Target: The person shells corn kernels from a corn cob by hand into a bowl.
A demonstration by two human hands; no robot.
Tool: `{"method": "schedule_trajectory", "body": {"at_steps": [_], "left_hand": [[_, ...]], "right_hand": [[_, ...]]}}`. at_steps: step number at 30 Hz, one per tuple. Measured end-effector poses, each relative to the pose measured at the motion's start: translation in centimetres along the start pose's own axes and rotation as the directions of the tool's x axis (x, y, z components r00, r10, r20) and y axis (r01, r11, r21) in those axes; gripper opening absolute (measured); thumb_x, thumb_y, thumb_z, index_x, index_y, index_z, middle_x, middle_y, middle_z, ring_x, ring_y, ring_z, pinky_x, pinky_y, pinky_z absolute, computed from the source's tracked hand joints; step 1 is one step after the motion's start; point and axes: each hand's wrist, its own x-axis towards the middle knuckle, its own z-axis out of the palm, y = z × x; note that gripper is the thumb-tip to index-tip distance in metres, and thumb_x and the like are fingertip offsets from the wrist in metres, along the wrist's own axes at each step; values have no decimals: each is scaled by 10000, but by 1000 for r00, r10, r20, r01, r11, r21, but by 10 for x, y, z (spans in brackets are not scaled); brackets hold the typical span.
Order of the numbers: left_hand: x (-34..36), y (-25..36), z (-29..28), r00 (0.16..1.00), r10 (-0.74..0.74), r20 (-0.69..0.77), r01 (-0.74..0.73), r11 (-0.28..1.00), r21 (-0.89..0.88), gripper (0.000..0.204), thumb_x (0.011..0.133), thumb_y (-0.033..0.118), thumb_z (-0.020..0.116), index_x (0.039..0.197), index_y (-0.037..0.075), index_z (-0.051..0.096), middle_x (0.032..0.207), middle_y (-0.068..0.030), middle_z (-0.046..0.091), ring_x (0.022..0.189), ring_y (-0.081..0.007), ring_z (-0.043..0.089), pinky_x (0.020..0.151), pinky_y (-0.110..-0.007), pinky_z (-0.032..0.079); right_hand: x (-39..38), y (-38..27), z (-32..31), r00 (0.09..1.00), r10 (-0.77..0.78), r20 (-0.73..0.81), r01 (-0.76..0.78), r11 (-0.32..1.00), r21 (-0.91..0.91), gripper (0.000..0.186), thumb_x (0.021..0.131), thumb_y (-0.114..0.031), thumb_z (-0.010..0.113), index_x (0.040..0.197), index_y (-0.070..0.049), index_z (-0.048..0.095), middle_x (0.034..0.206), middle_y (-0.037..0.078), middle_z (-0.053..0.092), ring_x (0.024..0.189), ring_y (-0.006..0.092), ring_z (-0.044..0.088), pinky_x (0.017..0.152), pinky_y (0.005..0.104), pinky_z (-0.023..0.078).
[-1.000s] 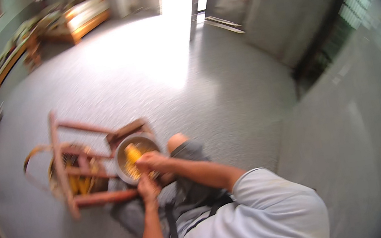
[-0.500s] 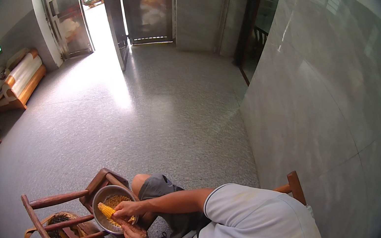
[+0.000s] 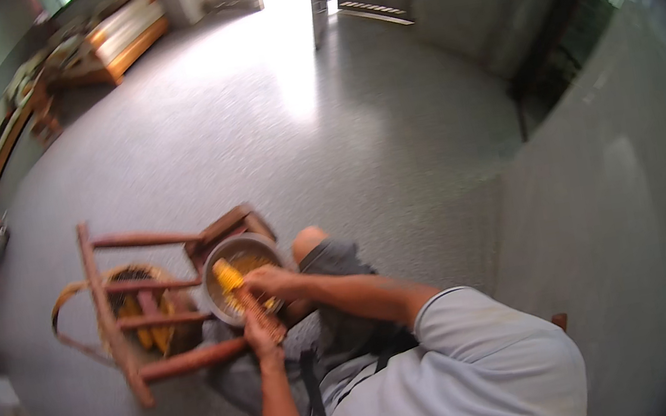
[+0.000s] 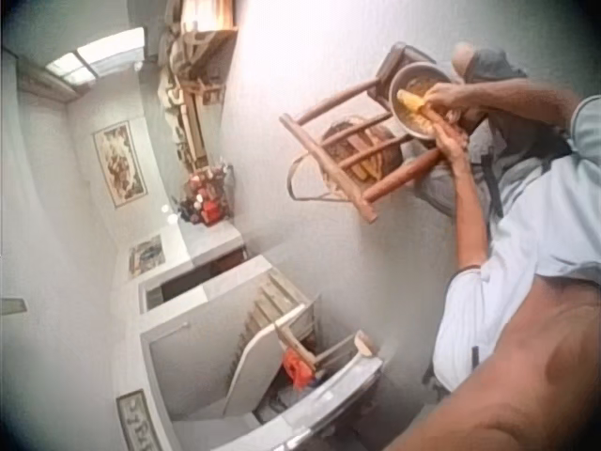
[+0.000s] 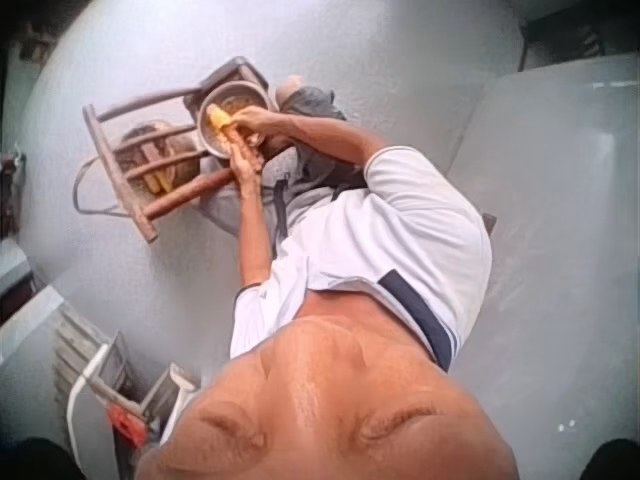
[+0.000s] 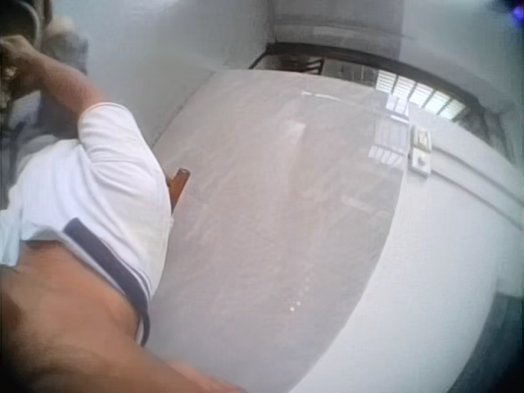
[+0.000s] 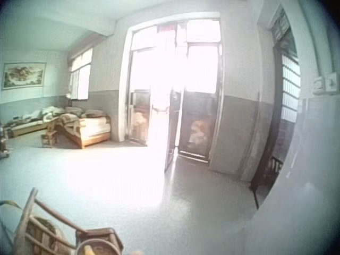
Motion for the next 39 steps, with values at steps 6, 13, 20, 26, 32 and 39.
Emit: {"method": "schedule_trajectory", "body": {"at_steps": [6,13,20,26,32,39], "left_hand": [[1,3,-6,980,-43,195,78,981,-176,417,911,454,337,908,65,486,585,-56,472,397,-162,451,345,-256,354],[-4,8,-9,987,2,161,17,992,-122,427,913,450,332,914,56,493,576,-62,471,393,-161,455,345,-255,352],[-1,0,-7,984,11,178,-9,1000,-13,408,913,454,324,905,77,480,570,-58,463,387,-169,443,347,-265,354],[-3,5,-8,979,-5,204,37,987,-156,416,912,457,324,901,69,473,578,-61,461,393,-170,445,347,-270,353],[0,4,-12,956,-89,281,168,948,-270,442,909,489,293,928,83,468,593,-63,455,424,-178,455,377,-288,353],[-6,0,-14,966,-91,243,119,988,-102,460,922,455,286,998,51,493,685,-103,544,517,-217,543,456,-303,447]], "right_hand": [[4,-8,10,931,364,14,-320,800,507,250,850,-94,453,1078,-11,515,930,80,602,802,160,598,696,290,490],[7,-10,15,938,340,65,-328,813,482,247,874,-172,494,1073,-28,513,827,18,559,689,89,536,639,243,467],[3,-7,17,927,370,-61,-320,867,382,208,885,-221,492,979,-43,546,781,-4,542,638,66,507,592,213,456],[4,-10,17,909,417,-19,-355,796,489,241,869,-98,432,1090,-41,508,896,49,570,761,132,563,681,266,468],[6,-5,16,930,357,93,-340,733,590,267,852,-129,441,1105,-59,485,904,63,583,701,141,551,609,257,447],[3,-11,28,909,398,125,-403,764,503,281,888,-225,473,1100,-41,472,916,92,591,760,160,580,663,275,476]]}}
